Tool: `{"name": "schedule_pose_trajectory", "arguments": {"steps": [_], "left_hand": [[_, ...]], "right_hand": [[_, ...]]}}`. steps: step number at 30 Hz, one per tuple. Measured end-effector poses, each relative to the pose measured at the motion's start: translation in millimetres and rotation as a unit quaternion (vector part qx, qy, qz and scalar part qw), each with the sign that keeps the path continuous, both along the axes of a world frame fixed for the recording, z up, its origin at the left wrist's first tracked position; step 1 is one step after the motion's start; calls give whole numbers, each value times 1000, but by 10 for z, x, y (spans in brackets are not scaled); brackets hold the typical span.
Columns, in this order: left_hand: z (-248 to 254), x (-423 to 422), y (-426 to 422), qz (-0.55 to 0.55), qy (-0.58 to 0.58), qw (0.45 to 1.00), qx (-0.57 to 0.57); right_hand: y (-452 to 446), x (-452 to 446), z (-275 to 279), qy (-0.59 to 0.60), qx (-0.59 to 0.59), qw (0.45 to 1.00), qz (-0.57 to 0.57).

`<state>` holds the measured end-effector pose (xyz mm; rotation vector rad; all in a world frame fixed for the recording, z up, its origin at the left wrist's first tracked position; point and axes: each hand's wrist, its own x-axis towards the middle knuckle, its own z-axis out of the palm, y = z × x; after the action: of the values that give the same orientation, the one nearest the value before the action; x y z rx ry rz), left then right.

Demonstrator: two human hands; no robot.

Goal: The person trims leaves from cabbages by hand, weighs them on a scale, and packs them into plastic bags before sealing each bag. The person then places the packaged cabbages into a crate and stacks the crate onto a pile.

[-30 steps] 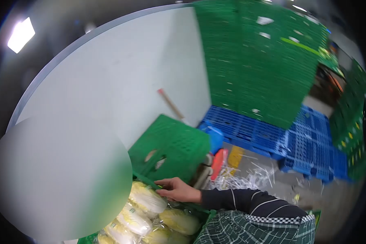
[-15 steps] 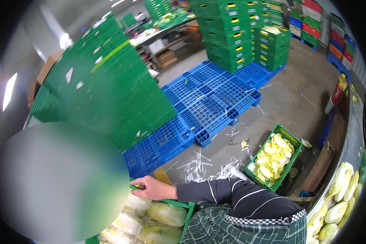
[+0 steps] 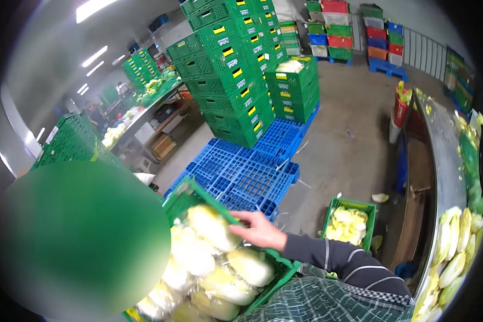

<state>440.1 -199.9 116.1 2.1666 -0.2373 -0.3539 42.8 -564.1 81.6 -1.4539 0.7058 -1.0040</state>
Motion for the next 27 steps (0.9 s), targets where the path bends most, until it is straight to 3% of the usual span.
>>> {"name": "schedule_pose_trajectory", "arguments": {"steps": [3, 5, 6, 7, 12, 17, 21, 27], "left_hand": [[-481, 778, -1232, -156, -95, 979, -87], [-101, 328, -2199, -194, -109, 975, -13], [-237, 393, -2599, -208, -208, 955, 22], [-408, 487, -2984, -227, -234, 945, 28], [-463, -210, -4680, -290, -231, 925, 83], [-688, -1037, -5962, -297, -268, 910, 106], [-610, -1678, -6472, -319, -205, 918, 116], [-702, -2290, -7532, -305, -246, 909, 143]], "right_hand": [[-354, -532, 183, -10, 74, 993, -88], [-557, -826, 119, -22, 91, 984, -154], [-601, -953, 158, -64, 119, 974, -180], [-698, -1097, 124, -60, 136, 965, -216], [-1200, -1800, -104, -88, 111, 935, -325], [-2071, -2627, -200, -86, 83, 926, -358], [-2668, -3158, -210, -67, 77, 933, -345], [-3698, -3859, -438, -61, 47, 929, -362]]}}
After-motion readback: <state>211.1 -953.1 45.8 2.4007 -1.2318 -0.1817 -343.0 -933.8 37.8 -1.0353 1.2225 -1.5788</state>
